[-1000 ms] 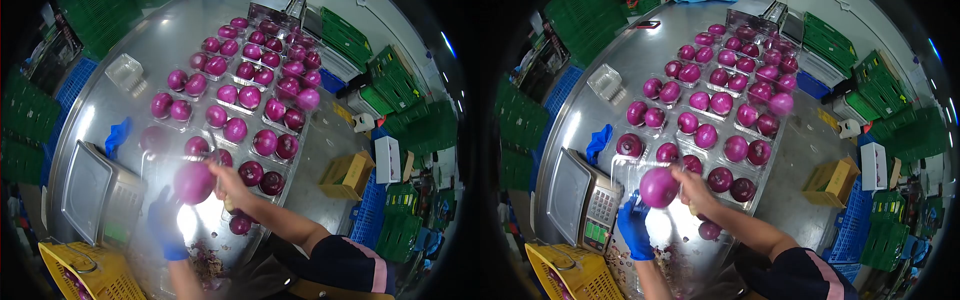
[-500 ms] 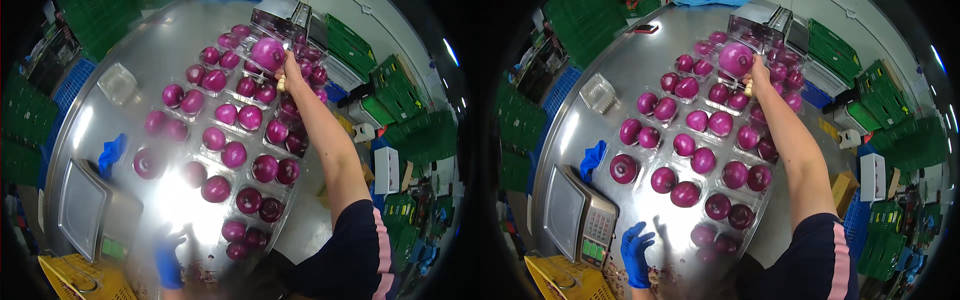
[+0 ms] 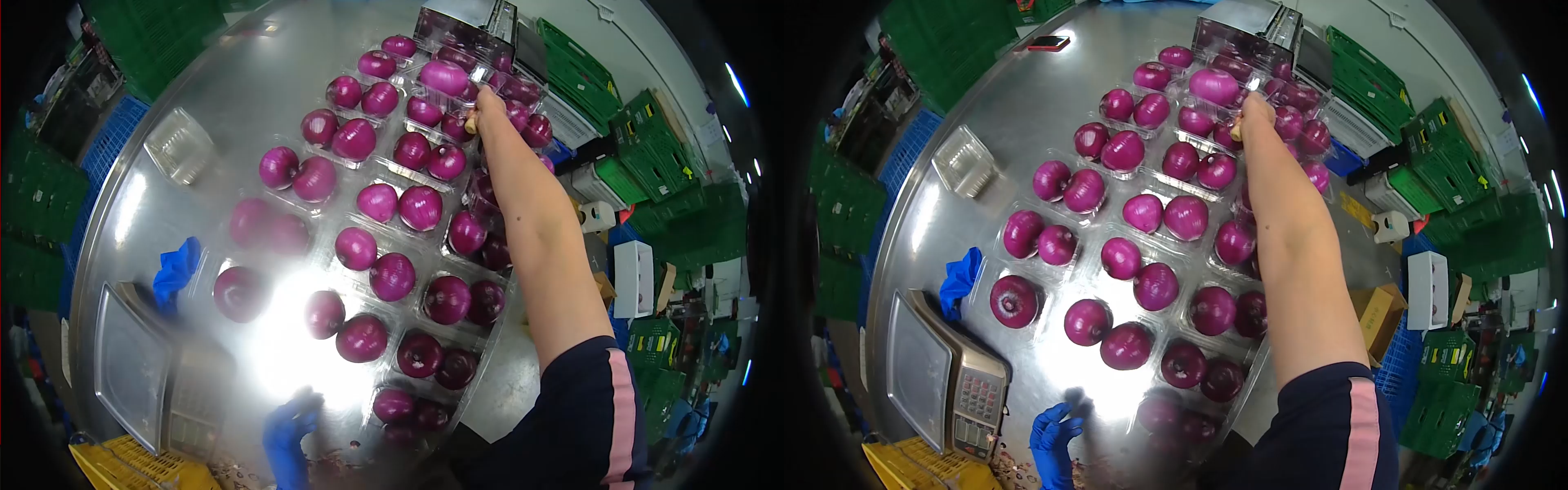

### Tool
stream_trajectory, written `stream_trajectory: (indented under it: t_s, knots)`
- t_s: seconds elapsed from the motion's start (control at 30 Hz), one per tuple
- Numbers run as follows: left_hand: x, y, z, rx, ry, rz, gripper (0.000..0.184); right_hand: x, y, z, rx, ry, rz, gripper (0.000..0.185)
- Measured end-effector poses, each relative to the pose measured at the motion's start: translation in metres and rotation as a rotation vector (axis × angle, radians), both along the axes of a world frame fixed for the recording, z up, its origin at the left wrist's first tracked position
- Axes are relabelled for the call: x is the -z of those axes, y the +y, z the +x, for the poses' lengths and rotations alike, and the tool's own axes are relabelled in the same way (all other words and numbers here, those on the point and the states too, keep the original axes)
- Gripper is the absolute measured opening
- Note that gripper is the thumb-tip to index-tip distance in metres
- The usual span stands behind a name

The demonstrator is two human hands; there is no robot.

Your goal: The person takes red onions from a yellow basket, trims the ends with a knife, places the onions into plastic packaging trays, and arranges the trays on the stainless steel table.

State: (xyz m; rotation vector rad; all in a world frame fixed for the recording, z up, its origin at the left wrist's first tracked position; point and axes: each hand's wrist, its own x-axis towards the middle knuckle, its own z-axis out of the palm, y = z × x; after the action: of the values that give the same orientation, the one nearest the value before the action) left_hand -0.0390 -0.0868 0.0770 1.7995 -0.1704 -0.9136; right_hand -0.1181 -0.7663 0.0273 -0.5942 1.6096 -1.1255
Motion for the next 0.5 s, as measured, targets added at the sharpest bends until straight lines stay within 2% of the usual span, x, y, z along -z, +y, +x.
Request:
stream_trajectory:
  t_s: [0.07,0.2,0.3,0.43,0.5]
  knots:
    - [0.007,0.005,-0.001,0.191,-0.23,0.073,0.02,-0.001,-0.004,0.0,0.042,0.084,0.054,0.048]
    - [0.02,0.013,-0.004,0.299,-0.307,0.056,0.023,-0.003,0.028,0.006,-0.02,0.202,-0.055,0.063]
    - [0.022,0.019,-0.009,0.294,-0.263,0.055,0.024,-0.026,0.079,0.009,-0.122,0.13,-0.1,0.057]
    - [0.021,0.023,-0.013,0.306,-0.228,0.067,0.025,-0.022,0.11,-0.002,-0.3,0.406,-0.267,0.046]
    - [0.021,0.025,-0.015,0.291,-0.184,0.081,0.025,-0.028,0.123,-0.008,-0.302,0.922,-0.903,0.044]
